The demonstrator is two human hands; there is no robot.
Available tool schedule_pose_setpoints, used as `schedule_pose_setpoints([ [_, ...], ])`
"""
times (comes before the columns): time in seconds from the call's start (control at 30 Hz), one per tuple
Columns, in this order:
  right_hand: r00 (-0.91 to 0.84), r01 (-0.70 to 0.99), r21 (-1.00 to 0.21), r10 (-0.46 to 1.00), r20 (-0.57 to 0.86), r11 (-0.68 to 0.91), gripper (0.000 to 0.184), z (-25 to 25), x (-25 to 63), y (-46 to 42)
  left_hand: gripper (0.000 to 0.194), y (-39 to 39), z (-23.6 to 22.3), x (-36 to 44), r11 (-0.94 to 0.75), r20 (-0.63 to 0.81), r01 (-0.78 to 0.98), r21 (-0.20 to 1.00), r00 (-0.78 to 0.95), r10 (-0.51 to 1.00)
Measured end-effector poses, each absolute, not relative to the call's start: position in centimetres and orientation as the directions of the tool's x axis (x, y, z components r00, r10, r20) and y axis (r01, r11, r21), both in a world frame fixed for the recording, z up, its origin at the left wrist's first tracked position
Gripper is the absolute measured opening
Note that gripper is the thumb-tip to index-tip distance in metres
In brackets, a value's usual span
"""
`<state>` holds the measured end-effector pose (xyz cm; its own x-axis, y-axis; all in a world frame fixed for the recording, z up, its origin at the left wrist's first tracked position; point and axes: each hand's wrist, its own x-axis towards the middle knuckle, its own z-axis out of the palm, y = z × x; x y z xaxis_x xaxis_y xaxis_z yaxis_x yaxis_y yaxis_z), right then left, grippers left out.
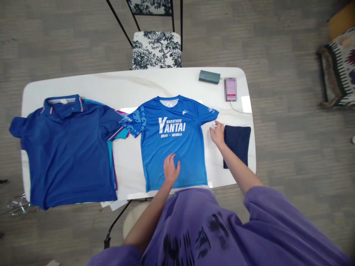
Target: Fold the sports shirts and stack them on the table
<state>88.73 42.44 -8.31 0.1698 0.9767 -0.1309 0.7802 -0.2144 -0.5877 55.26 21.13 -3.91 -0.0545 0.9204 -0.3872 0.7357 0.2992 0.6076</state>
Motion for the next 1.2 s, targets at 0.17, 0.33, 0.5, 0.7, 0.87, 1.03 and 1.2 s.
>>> schedule_pose_setpoints([
  [0.17,-0.039,0.824,-0.553,0.960,-0.276,-0.125,0.068,-7.3,82.8,36.6,0.074,21.8,-4.2,47.1,0.292,-0.379,0.868,0.403,-0.132,0.916],
  [0.33,-0.177,0.889,-0.458,0.914,-0.364,-0.010,0.076,-5.8,78.3,29.4,0.082,18.3,-4.0,44.7,0.219,-0.415,0.912,0.347,-0.060,0.908],
  [0.5,-0.121,0.907,-0.420,0.942,-0.313,-0.023,0.073,-4.8,77.6,29.5,0.077,21.8,-3.9,42.4,0.239,-0.296,0.879,0.412,-0.119,0.948],
  [0.7,0.143,0.931,-0.299,0.963,-0.227,-0.209,0.060,-5.4,81.5,47.1,0.059,43.5,-4.4,35.5,0.155,-0.106,0.903,0.400,-0.122,0.987],
  [0.87,0.153,0.963,-0.142,0.900,-0.409,-0.229,0.036,-6.5,85.4,55.8,0.073,52.9,-7.0,34.3,0.002,-0.218,0.921,0.390,0.090,0.972],
  [1.03,0.023,0.980,-0.171,0.908,-0.419,-0.104,0.021,-8.0,85.6,58.9,0.099,55.5,-9.7,34.8,0.009,-0.299,0.940,0.342,0.100,0.949],
  [1.2,0.159,0.949,-0.202,0.921,-0.356,-0.242,0.033,-8.7,87.5,59.3,0.095,54.4,-9.0,37.5,0.035,-0.125,0.921,0.387,0.015,0.992],
])
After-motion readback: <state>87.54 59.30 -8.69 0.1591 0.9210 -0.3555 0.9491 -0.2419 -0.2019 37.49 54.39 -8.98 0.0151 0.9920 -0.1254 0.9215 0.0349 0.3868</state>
